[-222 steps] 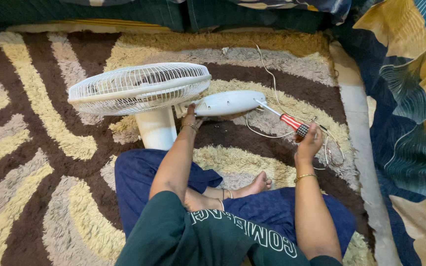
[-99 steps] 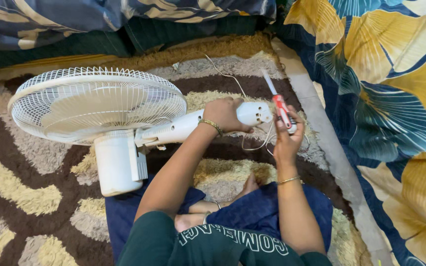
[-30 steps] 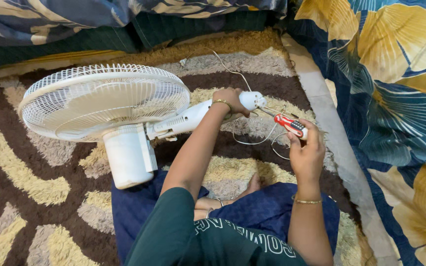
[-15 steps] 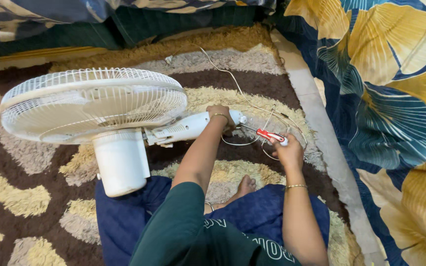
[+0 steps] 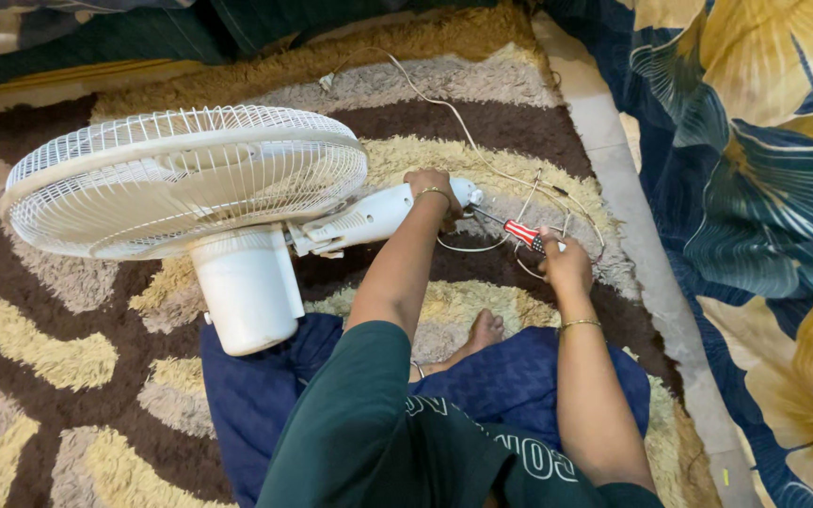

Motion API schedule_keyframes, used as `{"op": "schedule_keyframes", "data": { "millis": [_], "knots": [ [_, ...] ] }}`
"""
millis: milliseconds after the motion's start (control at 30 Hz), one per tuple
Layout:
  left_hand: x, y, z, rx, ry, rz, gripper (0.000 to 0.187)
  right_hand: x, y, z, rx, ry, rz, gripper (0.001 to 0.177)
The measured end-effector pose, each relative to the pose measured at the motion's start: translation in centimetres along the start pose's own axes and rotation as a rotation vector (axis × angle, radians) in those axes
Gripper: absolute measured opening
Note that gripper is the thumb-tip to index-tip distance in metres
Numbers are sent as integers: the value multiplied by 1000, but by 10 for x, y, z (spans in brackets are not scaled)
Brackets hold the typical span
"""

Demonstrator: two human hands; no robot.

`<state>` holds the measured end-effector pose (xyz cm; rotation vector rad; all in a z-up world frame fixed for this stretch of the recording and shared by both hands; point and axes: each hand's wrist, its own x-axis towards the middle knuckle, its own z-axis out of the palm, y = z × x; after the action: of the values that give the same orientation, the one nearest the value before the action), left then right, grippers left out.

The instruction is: The person sits on the floor and uses a screwdriver to remove screws from the neck of a white pedestal fan. They then wrap a white cord around the fan neck and adjust the fan head.

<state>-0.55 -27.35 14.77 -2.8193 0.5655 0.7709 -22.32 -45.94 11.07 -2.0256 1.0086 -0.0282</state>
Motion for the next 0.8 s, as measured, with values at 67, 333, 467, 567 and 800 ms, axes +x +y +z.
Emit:
{"op": "schedule_keyframes", "data": {
  "millis": [67,333,467,567,800],
  "knots": [
    [-2,0,-1,22,-8,4,92,-6,4,8,-172,402,-676,55],
    [9,2,6,-16,15,-17,90,14,26,17,92,185,-416,44],
    [12,5,11,8,36,-25,89,30,33,12,461,-170,137,38],
    [11,6,11,-4,39,-14,98,35,38,11,531,-320,336,40],
    [16,4,13,-9,17,1,98,13,40,18,-171,264,-816,71]
  ]
}}
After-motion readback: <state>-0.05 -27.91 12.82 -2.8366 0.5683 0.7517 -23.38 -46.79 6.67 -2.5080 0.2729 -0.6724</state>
